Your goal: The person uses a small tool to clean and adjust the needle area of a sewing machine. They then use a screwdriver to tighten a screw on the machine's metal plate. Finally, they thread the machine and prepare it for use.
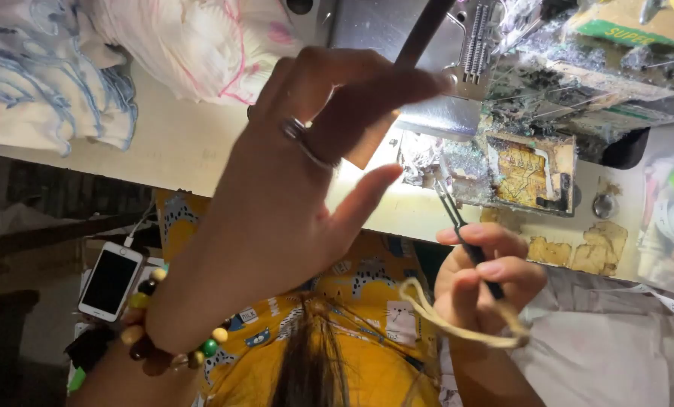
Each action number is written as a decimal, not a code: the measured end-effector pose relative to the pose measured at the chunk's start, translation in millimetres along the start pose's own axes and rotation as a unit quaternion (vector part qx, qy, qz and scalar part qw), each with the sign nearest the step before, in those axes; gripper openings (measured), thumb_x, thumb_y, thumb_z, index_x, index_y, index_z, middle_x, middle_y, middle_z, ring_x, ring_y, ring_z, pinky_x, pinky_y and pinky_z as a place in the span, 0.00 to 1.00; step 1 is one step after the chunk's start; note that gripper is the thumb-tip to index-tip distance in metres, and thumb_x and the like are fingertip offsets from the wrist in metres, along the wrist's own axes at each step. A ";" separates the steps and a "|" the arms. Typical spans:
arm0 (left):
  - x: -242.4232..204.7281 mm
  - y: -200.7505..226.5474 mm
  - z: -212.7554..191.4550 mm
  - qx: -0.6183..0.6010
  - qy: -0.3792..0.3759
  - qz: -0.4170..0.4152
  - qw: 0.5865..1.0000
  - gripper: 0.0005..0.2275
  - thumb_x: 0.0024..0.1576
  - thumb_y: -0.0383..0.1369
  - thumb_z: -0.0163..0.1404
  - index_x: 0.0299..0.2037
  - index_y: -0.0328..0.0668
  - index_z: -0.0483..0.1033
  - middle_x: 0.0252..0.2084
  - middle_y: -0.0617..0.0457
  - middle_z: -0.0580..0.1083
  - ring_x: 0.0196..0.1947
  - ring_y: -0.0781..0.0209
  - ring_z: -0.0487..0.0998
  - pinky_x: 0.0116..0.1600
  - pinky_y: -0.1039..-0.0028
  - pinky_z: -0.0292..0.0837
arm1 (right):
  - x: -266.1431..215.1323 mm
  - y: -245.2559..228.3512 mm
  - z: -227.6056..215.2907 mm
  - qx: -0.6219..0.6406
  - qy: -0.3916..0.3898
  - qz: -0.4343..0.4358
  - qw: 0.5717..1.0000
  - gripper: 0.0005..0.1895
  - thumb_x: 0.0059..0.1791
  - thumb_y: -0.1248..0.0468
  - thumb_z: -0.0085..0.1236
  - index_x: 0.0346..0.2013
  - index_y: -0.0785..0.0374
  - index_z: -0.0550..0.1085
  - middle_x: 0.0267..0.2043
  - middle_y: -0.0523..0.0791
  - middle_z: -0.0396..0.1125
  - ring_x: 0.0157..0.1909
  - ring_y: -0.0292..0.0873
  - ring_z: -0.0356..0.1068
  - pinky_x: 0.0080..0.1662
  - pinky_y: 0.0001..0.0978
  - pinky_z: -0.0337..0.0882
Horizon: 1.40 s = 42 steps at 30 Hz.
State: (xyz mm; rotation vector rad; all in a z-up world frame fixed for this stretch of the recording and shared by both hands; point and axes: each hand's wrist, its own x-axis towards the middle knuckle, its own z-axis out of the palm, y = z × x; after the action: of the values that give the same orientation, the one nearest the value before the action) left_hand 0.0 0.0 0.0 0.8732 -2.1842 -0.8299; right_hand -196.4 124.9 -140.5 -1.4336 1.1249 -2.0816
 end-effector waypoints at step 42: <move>37.2 -10.6 60.7 0.050 0.070 0.082 0.993 0.10 0.59 0.15 0.62 0.43 0.35 0.76 0.42 0.55 0.79 0.49 0.43 0.89 0.61 0.62 0.77 | 115.0 14.1 -9.0 -0.489 -0.056 -0.002 0.870 0.13 0.50 0.71 0.73 0.29 0.66 0.74 0.36 0.48 0.78 0.35 0.45 0.75 0.45 0.39 0.68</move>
State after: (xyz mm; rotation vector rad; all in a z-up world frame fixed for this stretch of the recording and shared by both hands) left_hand -62.5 -15.1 -32.3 0.7643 -2.1544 -0.5682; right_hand -253.7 41.4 -83.5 -1.8917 2.2894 -1.3776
